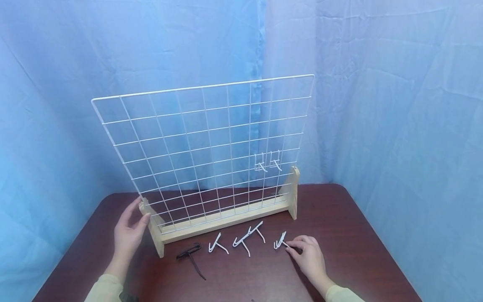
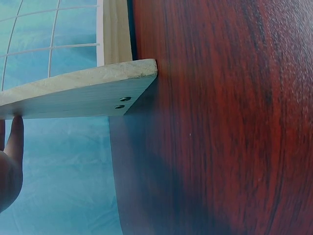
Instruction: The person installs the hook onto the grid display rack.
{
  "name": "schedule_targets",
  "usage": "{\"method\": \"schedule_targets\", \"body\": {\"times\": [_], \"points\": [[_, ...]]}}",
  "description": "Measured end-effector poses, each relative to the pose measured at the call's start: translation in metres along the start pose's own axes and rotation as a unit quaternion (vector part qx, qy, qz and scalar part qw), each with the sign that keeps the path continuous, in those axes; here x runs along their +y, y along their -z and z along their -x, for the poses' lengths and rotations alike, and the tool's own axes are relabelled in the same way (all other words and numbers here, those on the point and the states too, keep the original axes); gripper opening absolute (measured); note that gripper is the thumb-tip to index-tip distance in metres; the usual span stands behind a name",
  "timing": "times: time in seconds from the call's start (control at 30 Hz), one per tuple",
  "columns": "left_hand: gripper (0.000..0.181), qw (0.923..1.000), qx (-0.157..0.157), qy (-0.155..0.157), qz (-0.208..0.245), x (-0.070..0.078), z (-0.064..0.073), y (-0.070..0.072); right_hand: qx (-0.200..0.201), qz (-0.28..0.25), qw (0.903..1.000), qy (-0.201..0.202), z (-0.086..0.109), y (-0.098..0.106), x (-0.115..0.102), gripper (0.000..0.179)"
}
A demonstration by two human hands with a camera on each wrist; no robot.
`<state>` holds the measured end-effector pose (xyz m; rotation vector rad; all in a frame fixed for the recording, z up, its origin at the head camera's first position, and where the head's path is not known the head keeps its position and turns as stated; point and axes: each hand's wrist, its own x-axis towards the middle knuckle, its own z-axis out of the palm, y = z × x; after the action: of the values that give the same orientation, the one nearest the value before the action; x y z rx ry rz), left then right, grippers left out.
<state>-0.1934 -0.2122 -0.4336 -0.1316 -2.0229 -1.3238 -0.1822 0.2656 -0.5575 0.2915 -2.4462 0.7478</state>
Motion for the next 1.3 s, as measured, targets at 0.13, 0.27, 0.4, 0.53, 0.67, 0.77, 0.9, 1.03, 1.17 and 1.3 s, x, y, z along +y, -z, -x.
{"method": "schedule_targets", "body": {"times": [0.13, 0.27, 0.4, 0.53, 0.67, 0.77, 0.9, 1.03, 1.17, 1.3], "points": [[0.054, 0.9999, 0.001, 0.001, -0.011, 0.003, 0.0, 0.0, 0.005, 0.001, 1.0, 0.002, 0.0, -0.001, 0.0, 0.022], [0.054, 0.9999, 0.001, 0.003, -0.015, 0.005, 0.0, 0.0, 0.013, -0.004, 0.9998, 0.012, -0.001, -0.002, 0.001, 0.022], [0.054, 0.9999, 0.0, 0.004, -0.016, 0.005, 0.0, 0.0, 0.013, -0.007, 0.9998, 0.014, -0.003, 0.0, -0.002, 0.022], [0.054, 0.9998, 0.001, 0.004, -0.019, 0.005, 0.001, 0.001, 0.009, -0.012, 0.9999, 0.004, -0.006, 0.001, -0.007, 0.022], [0.054, 0.9999, 0.001, 0.001, -0.016, 0.005, 0.001, 0.001, 0.005, -0.009, 0.9999, -0.002, -0.008, 0.001, -0.011, 0.021], [0.054, 0.9999, 0.001, 0.001, -0.014, 0.005, 0.0, 0.0, 0.008, -0.008, 0.9999, 0.001, -0.01, 0.0, -0.012, 0.021], [0.054, 0.9999, 0.001, 0.004, -0.013, 0.005, 0.001, 0.0, 0.016, -0.015, 0.9997, 0.012, -0.013, -0.002, -0.013, 0.023], [0.054, 1.0, 0.0, 0.005, -0.007, 0.005, 0.0, 0.0, 0.022, -0.029, 0.9991, 0.02, -0.017, -0.003, -0.013, 0.024], [0.054, 1.0, -0.002, 0.007, -0.006, 0.005, 0.0, 0.0, 0.027, -0.04, 0.9986, 0.02, -0.021, -0.004, -0.015, 0.025], [0.055, 0.9999, -0.003, 0.008, -0.006, 0.004, 0.0, 0.0, 0.033, -0.045, 0.9982, 0.023, -0.024, -0.005, -0.018, 0.026]]}}
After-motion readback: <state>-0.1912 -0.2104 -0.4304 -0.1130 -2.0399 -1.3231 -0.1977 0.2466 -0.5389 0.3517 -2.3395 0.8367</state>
